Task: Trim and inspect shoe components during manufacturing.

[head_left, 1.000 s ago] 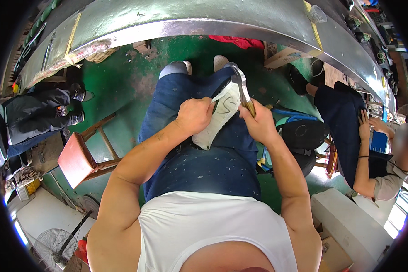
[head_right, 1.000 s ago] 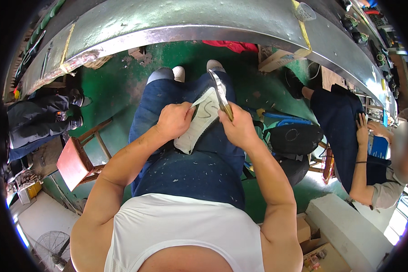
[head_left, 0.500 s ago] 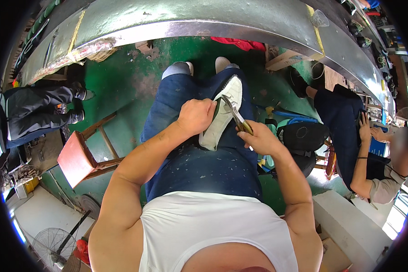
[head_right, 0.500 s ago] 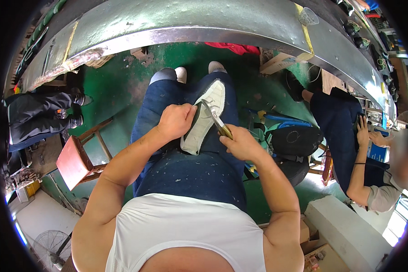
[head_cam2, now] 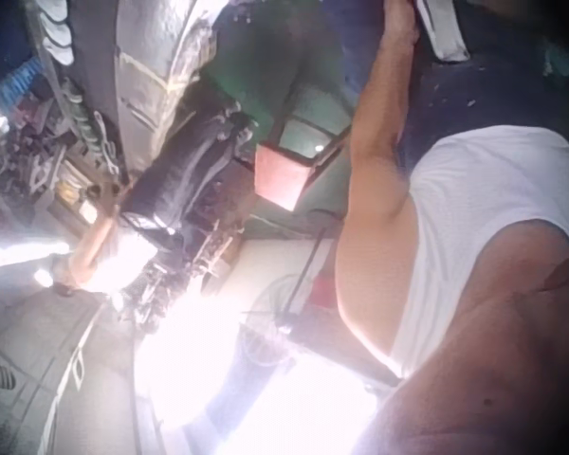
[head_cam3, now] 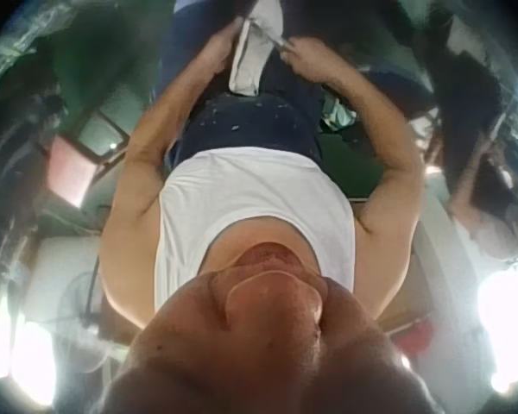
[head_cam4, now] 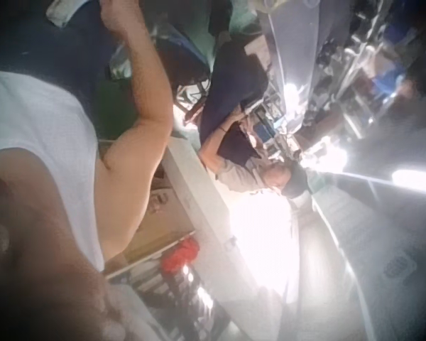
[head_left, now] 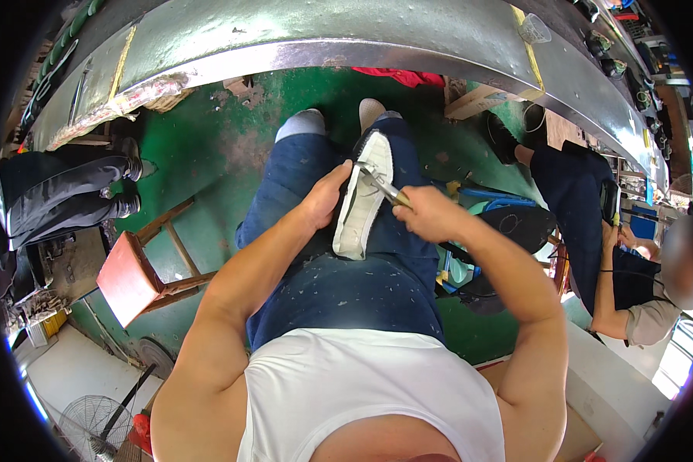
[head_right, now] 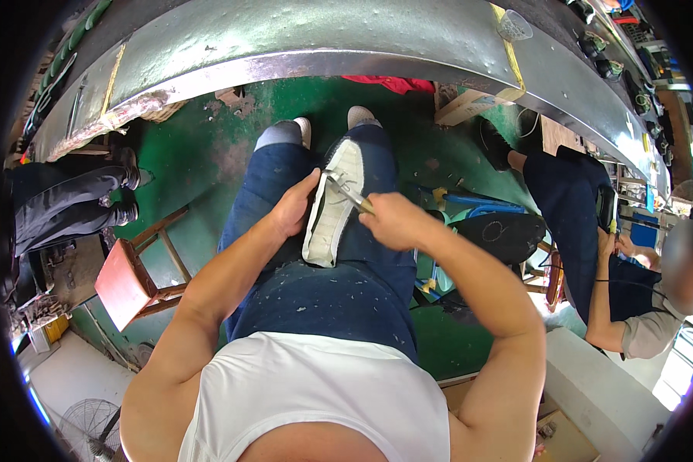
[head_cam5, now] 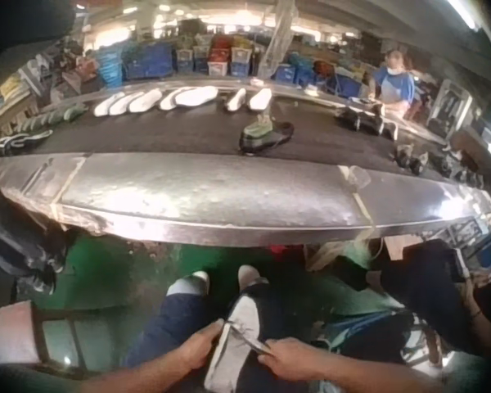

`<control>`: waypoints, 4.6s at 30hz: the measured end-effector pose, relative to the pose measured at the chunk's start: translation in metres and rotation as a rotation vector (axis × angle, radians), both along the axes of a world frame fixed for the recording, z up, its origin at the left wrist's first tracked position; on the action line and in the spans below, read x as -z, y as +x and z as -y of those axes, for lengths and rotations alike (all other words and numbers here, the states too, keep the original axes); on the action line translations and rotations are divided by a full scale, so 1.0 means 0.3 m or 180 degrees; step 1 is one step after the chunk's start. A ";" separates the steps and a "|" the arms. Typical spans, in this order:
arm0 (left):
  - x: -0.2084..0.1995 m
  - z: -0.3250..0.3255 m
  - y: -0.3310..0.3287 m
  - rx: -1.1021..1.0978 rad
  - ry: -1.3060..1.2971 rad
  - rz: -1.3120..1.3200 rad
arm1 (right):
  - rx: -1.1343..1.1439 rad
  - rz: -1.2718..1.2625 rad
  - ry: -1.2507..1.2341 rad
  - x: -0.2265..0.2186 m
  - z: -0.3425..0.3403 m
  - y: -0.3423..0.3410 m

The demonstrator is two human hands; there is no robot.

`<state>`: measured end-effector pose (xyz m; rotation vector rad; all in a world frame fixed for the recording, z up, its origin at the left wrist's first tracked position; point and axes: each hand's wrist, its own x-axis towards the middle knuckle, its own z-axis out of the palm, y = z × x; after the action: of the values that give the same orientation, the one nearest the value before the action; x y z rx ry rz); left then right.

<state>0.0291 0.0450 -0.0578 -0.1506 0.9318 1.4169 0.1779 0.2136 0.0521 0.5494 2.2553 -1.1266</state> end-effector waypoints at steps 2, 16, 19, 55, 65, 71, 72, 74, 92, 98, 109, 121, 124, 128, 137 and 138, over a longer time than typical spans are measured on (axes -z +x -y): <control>0.011 0.014 0.001 0.0026 0.0148 -0.0281 | 0.0548 -0.0238 -0.0180 0.090 0.077 0.051; -0.040 -0.072 0.006 0.0201 -0.0275 -0.1190 | 0.1813 0.0250 -0.1445 0.100 0.143 0.120; -0.075 -0.071 0.007 0.0269 -0.0309 -0.1114 | 0.2411 -0.0157 -0.2191 0.145 0.150 0.134; -0.130 -0.164 -0.095 0.1983 -0.0856 -0.1093 | -0.0365 -0.0842 0.0698 0.023 0.063 0.210; -0.074 -0.136 -0.097 0.1844 -0.0875 -0.1246 | 0.0028 -0.1727 0.1064 0.191 0.118 0.264; -0.200 -0.118 0.023 0.2019 -0.0696 -0.2876 | 0.0411 -0.0706 0.0961 0.075 0.159 0.349; -0.162 -0.069 0.037 0.1807 -0.0301 -0.2724 | 0.0297 -0.0567 0.0869 0.072 0.135 0.330; -0.092 -0.003 0.030 0.1512 0.0102 -0.2035 | -0.0005 -0.0597 0.0846 0.078 0.106 0.309; -0.016 0.151 0.122 0.1451 0.0168 -0.3577 | 0.0114 0.0092 -0.0649 0.092 0.087 0.331; -0.070 0.156 0.117 0.1848 0.0078 -0.2943 | 0.0626 0.1025 -0.1247 -0.039 0.025 0.286; -0.133 0.018 0.054 0.1550 -0.0663 -0.3536 | 0.2026 -0.0883 -0.1381 0.215 0.062 0.195; -0.514 -0.112 -0.179 -0.0637 0.1039 -0.0556 | 0.2241 -0.0887 -0.1244 0.201 0.111 0.270; -0.538 -0.145 -0.213 -0.0572 0.1672 0.0076 | 0.0559 -0.0759 0.0893 0.068 0.121 0.248; -0.521 -0.164 -0.217 -0.0644 0.1693 0.0192 | -0.0199 -0.0960 0.1633 0.046 0.191 0.291; -0.554 -0.188 -0.210 -0.0800 0.1675 0.0165 | 0.0049 -0.1564 0.1466 0.033 0.182 0.268; -0.558 -0.188 -0.211 -0.0781 0.1669 0.0135 | 0.0058 -0.1556 0.1459 0.036 0.176 0.260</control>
<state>-0.0341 0.1013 0.1094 0.1022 0.4924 1.8325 0.2560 0.1607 0.0414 0.5068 2.9714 -0.8077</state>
